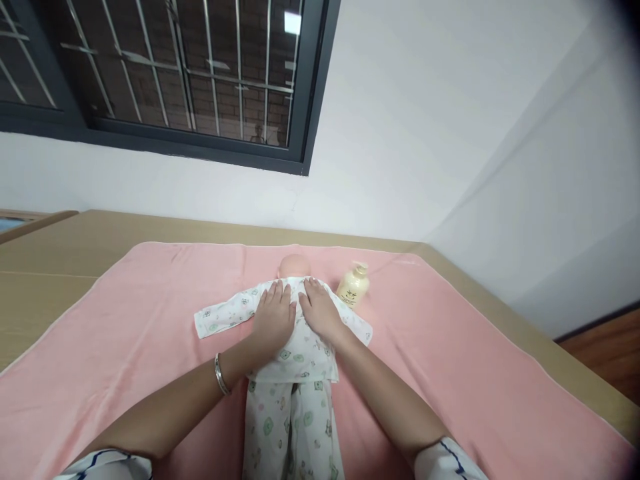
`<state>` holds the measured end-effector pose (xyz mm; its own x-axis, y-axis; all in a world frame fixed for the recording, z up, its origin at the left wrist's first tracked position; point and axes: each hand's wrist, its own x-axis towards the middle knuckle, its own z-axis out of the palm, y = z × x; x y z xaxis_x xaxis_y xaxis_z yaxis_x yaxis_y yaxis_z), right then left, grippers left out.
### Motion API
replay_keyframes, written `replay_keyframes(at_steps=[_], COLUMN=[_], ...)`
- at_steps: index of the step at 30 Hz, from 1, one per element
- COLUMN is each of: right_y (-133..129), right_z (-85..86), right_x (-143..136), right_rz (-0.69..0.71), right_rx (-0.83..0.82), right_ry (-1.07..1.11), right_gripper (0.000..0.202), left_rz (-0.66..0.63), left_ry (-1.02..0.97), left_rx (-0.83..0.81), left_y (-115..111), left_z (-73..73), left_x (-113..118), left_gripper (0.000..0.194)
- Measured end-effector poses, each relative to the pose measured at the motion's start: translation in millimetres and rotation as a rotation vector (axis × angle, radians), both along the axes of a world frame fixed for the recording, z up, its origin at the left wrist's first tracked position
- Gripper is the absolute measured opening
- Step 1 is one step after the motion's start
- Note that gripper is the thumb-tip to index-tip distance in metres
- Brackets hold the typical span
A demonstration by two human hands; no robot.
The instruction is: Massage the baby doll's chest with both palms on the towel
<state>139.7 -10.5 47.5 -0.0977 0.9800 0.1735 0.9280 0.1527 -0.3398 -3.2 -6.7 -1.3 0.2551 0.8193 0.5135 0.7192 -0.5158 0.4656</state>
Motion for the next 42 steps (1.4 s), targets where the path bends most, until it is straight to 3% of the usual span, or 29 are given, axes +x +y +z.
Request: replay_keyframes(at_steps=[7,11,15,20,24,30,36,42], right_y=[-36,-18,1,-18,-30,-4,5,11], right_z=[-2.1,1.1,-1.0,-1.8,0.1,-5.9,-15.8,-10.0], right_x=[-25,-12,0,-14,-21,-5,2,10], right_rz=[0.046,0.051,0.016,0.025,0.040,0.061,0.080,0.132], right_rx=[0.091,0.038,-0.007,0.035,0.069,0.049,0.061,-0.001], right_ry=[-0.149,-0.077,-0.014,-0.085,-0.106,0.018,0.049,0.063], right_gripper=[0.051,0.051,0.054,0.052,0.050,0.053,0.056,0.061], left_rz=[0.018,0.068,0.008,-0.023,0.007,0.051,0.074,0.020], left_ry=[0.192,0.225,0.235,0.174,0.132,0.069,0.076,0.157], left_rx=[-0.180,-0.075,0.008,-0.098,-0.150,-0.074,-0.008,0.135], left_y=[32,12,-12,7,22,15,12,-5], left_z=[15.1,8.8,5.1,14.6,10.9,-1.1,-0.1,-0.1], left_x=[-18,-8,2,-8,-12,-5,-4,2], left_gripper=[0.052,0.052,0.050,0.051,0.052,0.050,0.048,0.045])
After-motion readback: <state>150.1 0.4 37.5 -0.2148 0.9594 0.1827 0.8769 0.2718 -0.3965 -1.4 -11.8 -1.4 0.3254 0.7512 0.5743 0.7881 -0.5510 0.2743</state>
